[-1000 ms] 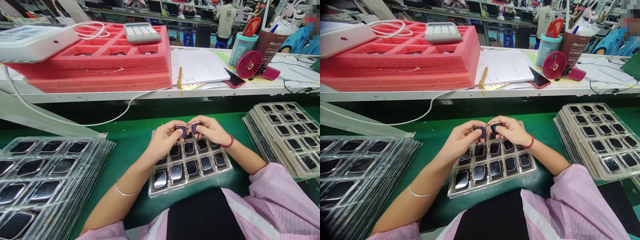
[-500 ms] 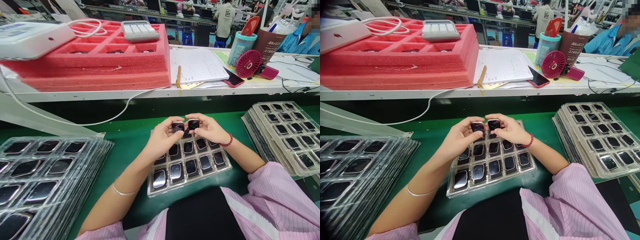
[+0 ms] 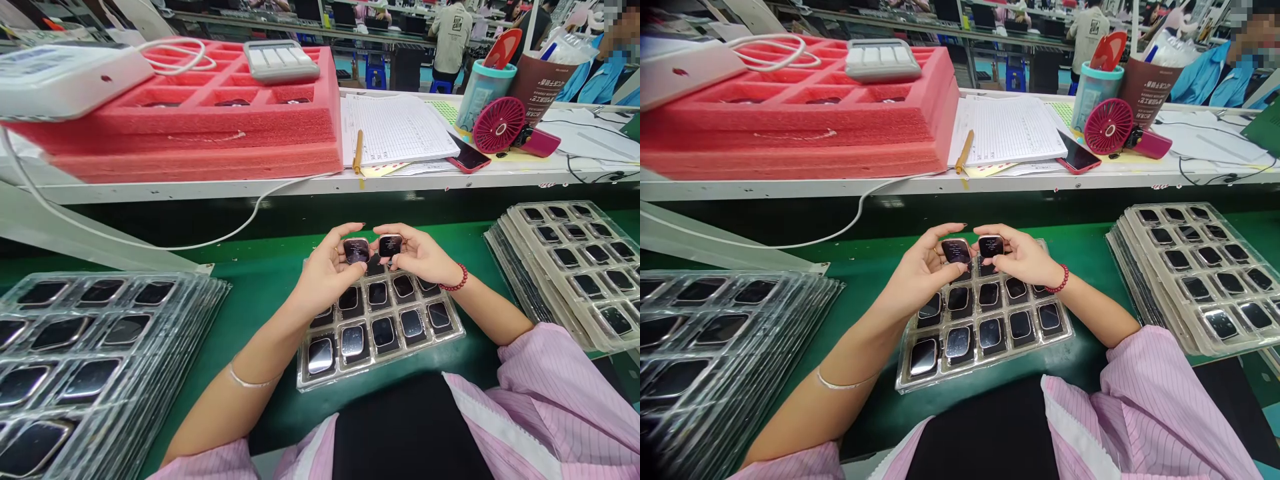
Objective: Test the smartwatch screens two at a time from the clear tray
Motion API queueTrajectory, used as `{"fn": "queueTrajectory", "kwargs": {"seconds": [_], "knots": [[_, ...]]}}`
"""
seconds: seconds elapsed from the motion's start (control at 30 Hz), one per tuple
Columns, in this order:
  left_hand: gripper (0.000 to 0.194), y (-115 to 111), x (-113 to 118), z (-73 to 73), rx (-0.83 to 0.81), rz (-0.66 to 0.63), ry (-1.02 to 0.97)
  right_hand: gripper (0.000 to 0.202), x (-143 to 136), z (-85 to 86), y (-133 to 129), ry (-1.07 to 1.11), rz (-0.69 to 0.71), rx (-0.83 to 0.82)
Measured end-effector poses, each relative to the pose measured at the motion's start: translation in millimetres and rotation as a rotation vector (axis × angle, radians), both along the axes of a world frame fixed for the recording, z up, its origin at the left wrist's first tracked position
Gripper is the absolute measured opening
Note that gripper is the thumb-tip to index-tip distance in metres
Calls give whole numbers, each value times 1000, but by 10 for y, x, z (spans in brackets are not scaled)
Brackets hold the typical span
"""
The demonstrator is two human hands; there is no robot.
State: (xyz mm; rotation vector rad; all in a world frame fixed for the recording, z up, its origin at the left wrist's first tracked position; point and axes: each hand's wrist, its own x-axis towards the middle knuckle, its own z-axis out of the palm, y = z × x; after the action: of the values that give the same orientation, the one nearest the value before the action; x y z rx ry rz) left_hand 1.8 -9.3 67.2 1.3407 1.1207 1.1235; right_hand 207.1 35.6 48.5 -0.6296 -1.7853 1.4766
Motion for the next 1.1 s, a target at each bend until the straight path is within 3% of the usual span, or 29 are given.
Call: {"fn": "queueTrajectory", "kwargs": {"seconds": [0.27, 0.5, 0.67, 0.87, 1.1], "knots": [[64, 25, -19, -27, -24, -13, -47, 49, -31, -27, -26, 19, -33, 54], [45, 32, -22, -30, -16, -20, -53, 44, -10, -13, -9, -19, -4, 9], [53, 29, -23, -21, -6, -3, -19, 52, -27, -36, -11, 3, -15, 36], [45, 48, -56, -21, 15, -11, 12, 44, -10, -29, 16, -19, 36, -28], [58, 59, -141, 14, 50, -81, 145, 56, 20, 18, 28, -64, 43, 3]]}}
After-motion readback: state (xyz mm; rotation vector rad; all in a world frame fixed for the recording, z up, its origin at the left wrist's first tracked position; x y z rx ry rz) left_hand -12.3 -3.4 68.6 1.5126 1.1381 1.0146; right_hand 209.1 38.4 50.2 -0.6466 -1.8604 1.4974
